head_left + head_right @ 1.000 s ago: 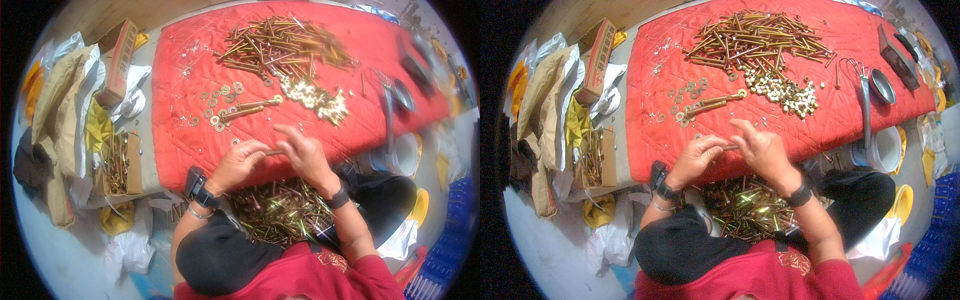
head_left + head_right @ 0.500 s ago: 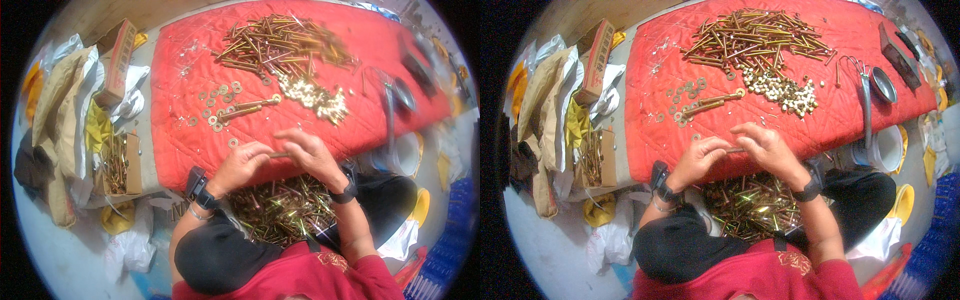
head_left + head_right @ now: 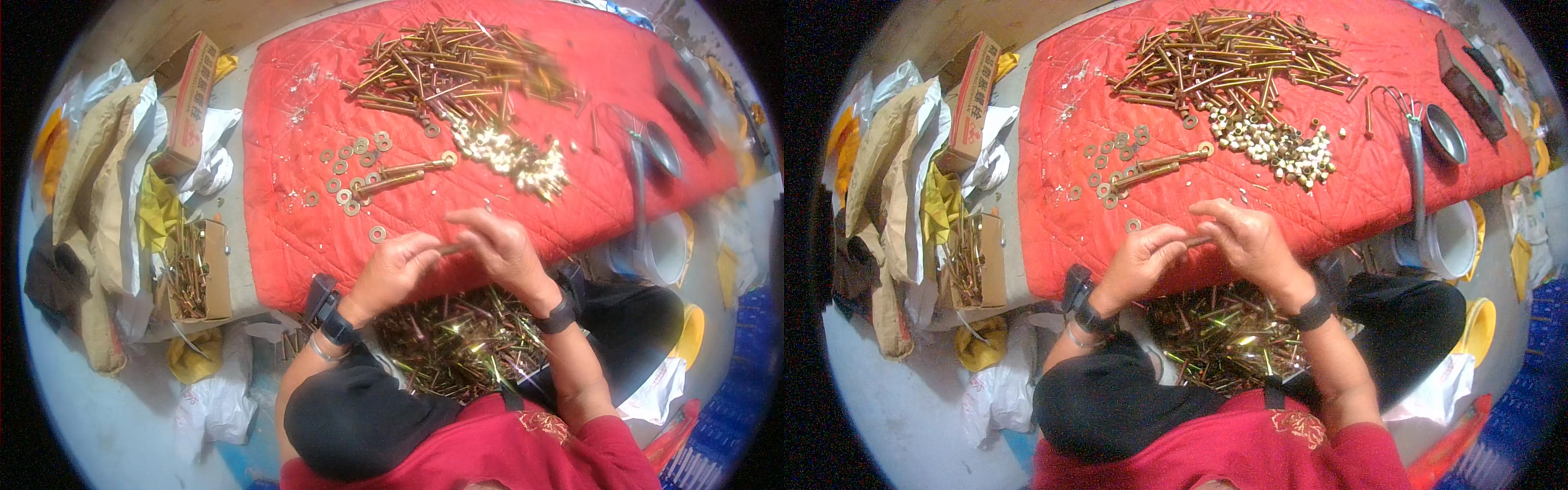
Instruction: Sorting and assembling gold-colored bolts, washers, and metal components on a red surface.
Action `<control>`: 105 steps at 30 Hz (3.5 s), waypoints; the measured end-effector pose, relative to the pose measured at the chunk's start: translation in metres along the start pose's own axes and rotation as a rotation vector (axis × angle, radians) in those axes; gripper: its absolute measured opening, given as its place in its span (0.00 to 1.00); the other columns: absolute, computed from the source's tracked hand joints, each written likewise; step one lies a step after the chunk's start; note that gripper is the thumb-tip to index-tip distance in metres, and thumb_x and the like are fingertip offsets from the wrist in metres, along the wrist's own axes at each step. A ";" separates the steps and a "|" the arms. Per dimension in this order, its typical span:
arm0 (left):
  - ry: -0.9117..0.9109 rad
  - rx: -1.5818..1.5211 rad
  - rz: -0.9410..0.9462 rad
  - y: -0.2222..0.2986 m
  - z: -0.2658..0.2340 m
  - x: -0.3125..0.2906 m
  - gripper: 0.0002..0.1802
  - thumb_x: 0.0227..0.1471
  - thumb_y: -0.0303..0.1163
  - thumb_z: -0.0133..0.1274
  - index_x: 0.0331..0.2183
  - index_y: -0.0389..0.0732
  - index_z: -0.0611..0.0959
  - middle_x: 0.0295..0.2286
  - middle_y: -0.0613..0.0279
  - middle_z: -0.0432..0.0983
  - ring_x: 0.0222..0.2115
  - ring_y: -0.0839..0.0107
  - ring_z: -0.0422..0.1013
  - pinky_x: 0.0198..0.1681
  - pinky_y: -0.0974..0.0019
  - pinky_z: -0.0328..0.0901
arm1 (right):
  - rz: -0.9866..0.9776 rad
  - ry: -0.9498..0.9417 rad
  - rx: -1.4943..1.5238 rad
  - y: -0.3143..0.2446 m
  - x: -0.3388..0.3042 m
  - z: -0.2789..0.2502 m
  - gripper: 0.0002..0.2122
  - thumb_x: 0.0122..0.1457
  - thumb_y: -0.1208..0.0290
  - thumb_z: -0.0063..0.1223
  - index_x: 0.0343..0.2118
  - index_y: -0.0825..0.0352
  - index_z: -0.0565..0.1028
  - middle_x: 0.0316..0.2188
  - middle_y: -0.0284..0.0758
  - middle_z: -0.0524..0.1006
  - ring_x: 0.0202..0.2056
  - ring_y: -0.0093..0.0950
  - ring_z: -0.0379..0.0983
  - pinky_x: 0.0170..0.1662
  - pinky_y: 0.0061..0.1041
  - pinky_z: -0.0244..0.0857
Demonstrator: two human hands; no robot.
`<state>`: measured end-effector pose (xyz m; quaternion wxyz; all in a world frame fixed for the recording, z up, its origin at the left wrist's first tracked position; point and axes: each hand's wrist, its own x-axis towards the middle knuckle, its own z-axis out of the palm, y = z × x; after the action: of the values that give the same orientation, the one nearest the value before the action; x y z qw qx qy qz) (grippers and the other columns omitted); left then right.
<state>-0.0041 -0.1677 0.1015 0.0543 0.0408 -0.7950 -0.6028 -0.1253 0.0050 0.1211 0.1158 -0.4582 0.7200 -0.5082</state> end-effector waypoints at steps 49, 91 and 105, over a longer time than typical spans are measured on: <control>0.056 -0.220 -0.027 -0.008 -0.016 -0.006 0.08 0.59 0.28 0.51 0.39 0.35 0.80 0.31 0.68 0.72 0.30 0.81 0.68 0.33 0.75 0.65 | 0.225 0.148 0.187 -0.025 0.008 0.014 0.14 0.60 0.76 0.49 0.49 0.65 0.72 0.26 0.41 0.74 0.24 0.35 0.74 0.30 0.28 0.68; 0.300 -0.068 0.050 -0.037 -0.042 0.045 0.08 0.57 0.31 0.54 0.38 0.39 0.81 0.30 0.67 0.73 0.31 0.76 0.68 0.34 0.72 0.62 | 0.212 0.307 0.131 0.046 -0.003 0.007 0.10 0.56 0.77 0.56 0.42 0.69 0.75 0.28 0.36 0.75 0.30 0.23 0.74 0.35 0.22 0.68; -0.014 -0.454 -0.058 -0.011 -0.033 -0.002 0.07 0.60 0.31 0.51 0.38 0.38 0.80 0.29 0.72 0.71 0.27 0.83 0.65 0.31 0.77 0.60 | -0.364 0.248 -0.125 -0.043 0.023 0.005 0.17 0.50 0.84 0.58 0.44 0.67 0.74 0.33 0.39 0.72 0.30 0.32 0.73 0.33 0.27 0.70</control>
<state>0.0019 -0.2018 0.0992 0.0391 0.0462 -0.6380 -0.7676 -0.1119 -0.0192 0.1614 -0.0956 -0.5208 0.6644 -0.5275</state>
